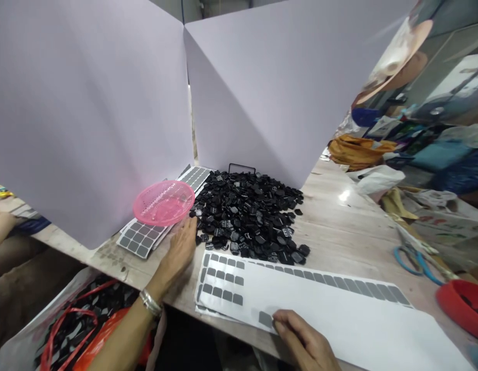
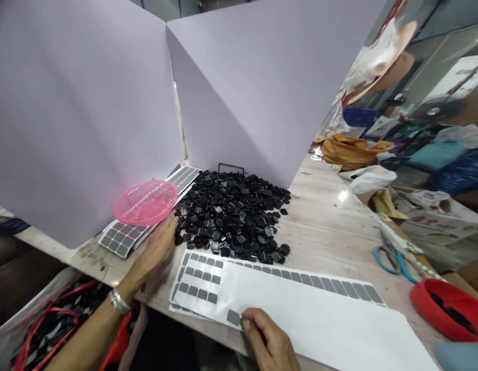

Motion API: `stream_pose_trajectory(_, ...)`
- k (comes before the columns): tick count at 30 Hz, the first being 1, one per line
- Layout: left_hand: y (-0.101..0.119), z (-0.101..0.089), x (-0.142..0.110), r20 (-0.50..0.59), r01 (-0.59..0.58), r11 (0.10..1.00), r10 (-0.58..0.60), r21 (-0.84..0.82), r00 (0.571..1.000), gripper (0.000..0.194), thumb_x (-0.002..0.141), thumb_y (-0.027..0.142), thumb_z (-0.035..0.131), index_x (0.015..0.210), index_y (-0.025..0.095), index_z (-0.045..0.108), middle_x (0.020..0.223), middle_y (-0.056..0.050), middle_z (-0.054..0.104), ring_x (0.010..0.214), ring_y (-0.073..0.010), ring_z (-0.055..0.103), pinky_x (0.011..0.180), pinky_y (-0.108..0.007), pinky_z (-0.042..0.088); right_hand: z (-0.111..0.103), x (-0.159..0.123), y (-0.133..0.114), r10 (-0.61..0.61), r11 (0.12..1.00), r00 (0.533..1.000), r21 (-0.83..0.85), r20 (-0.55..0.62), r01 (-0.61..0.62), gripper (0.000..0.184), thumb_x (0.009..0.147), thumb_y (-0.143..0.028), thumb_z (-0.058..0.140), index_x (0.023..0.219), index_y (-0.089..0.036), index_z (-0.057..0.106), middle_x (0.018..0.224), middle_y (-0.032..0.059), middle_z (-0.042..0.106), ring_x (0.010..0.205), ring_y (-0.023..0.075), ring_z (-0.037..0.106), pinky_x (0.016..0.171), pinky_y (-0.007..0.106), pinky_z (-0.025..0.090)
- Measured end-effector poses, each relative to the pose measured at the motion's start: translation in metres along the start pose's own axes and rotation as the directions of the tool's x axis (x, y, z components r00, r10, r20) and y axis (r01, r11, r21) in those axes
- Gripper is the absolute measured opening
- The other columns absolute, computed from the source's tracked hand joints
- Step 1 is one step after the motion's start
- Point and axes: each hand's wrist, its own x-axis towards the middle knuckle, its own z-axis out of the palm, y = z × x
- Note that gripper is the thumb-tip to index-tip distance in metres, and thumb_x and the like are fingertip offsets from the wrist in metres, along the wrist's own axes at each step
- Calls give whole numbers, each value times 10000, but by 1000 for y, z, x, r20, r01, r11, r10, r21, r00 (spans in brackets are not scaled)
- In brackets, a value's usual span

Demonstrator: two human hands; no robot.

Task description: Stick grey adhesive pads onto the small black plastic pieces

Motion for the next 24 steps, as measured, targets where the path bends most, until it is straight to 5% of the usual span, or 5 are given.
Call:
stream_pose_trajectory(8, -23, 21, 8, 82, 48, 996, -54, 72, 995, 257, 821, 29, 331, 875, 129, 561, 965, -153, 596, 965, -261, 548, 859, -391, 420, -4, -8, 0, 54, 997, 996, -50, 64, -51, 351, 884, -533, 452, 855, -243, 647, 779, 10, 665, 745, 193, 612, 688, 264, 481)
stream_pose_trajectory(16, -14, 4, -16, 135, 181, 943, -148, -278, 980, 152, 848, 308, 453, 750, 199, 414, 649, 11, 517, 592, -144, 498, 555, -256, 388, -6, -16, -2, 81, 996, 996, 29, -39, -80, 350, 875, -495, 443, 910, -221, 657, 791, 20, 657, 759, 198, 607, 676, 272, 486)
stream_pose_trajectory(18, 3, -3, -22, 281, 304, 711, -155, -634, 947, 198, 828, 353, 513, 779, 196, 402, 652, 21, 544, 485, -91, 430, 451, -203, 312, -8, -19, 2, 119, 991, 992, 62, -39, -116, 353, 871, -496, 457, 945, -217, 659, 737, 13, 629, 691, 187, 586, 611, 266, 477)
stream_pose_trajectory(20, 27, -8, -27, 443, 429, 327, -34, -842, 896, 258, 781, 342, 610, 847, 187, 415, 752, -9, 618, 442, -49, 399, 399, -165, 247, -8, -22, 5, 128, 987, 991, 105, -28, -125, 347, 872, -488, 471, 972, -213, 657, 677, -6, 581, 608, 164, 541, 551, 252, 451)
stream_pose_trajectory(24, 79, 0, -37, 570, 583, -19, 185, -813, 801, 342, 773, 301, 678, 1002, 179, 456, 811, -44, 662, 453, -37, 471, 382, -124, 258, -7, -24, 1, 46, 985, 995, 168, -92, -30, 298, 885, -450, 500, 969, -210, 656, 699, -10, 579, 606, 143, 526, 561, 233, 445)
